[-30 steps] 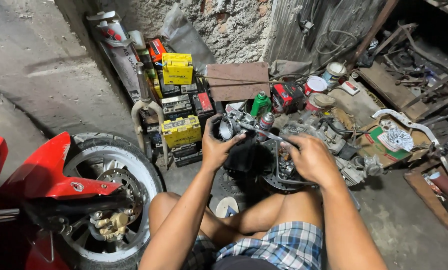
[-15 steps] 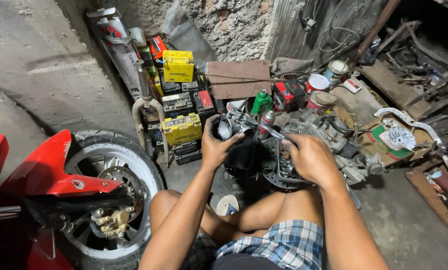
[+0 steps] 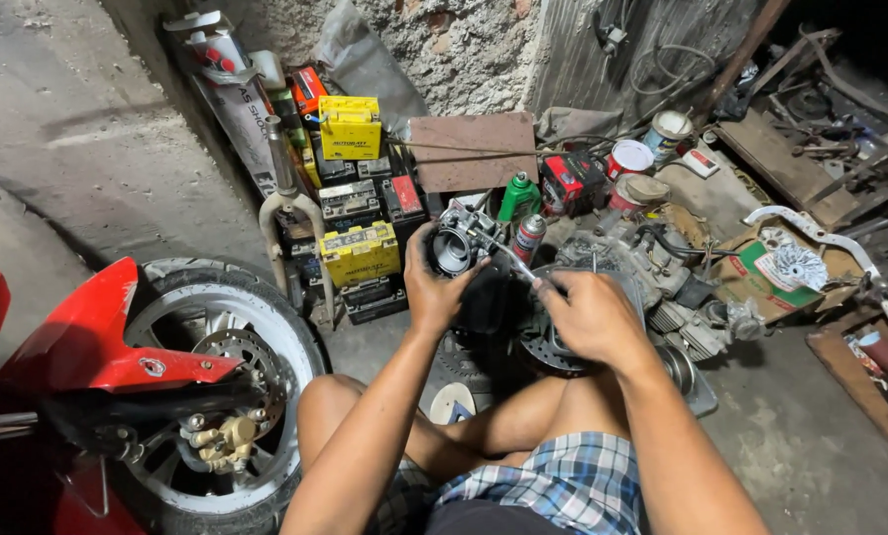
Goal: The person is disassembling and inspecting a motorcycle engine intake component using a screwdriver and a wrench in a workshop.
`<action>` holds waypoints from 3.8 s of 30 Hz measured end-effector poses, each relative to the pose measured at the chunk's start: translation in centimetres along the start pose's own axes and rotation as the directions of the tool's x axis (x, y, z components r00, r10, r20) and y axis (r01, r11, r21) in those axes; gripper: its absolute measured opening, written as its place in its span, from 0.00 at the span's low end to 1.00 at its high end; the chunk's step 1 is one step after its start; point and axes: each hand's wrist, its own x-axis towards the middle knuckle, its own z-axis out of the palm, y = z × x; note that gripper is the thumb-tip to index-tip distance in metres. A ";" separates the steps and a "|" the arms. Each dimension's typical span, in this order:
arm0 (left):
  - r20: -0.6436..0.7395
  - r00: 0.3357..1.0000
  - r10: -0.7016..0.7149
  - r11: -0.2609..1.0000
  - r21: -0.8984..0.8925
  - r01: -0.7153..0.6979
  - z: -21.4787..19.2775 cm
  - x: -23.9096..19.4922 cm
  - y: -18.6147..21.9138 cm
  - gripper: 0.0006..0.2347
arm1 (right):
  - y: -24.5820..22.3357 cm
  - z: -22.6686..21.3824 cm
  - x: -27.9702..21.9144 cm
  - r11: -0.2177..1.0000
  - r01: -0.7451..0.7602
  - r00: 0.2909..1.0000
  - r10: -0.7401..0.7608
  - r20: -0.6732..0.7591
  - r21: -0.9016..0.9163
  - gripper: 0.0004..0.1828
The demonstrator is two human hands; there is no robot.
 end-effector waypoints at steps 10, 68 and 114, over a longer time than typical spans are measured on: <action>0.000 0.998 0.060 0.997 0.045 -0.060 -0.4 -0.3 -2.4 0.35 | -0.8 -0.6 0.2 0.999 0.043 0.999 -0.042 0.026 -0.027 0.20; 0.059 0.665 -0.744 0.549 -0.514 0.659 -2.5 2.0 -5.2 0.27 | 3.2 8.2 -0.2 0.939 0.306 0.755 -0.340 -0.561 -0.158 0.09; 0.079 0.776 -0.625 0.770 -0.098 0.630 0.4 -1.6 1.9 0.28 | 8.9 6.3 -1.3 0.928 0.366 0.727 -0.329 -0.603 -0.066 0.08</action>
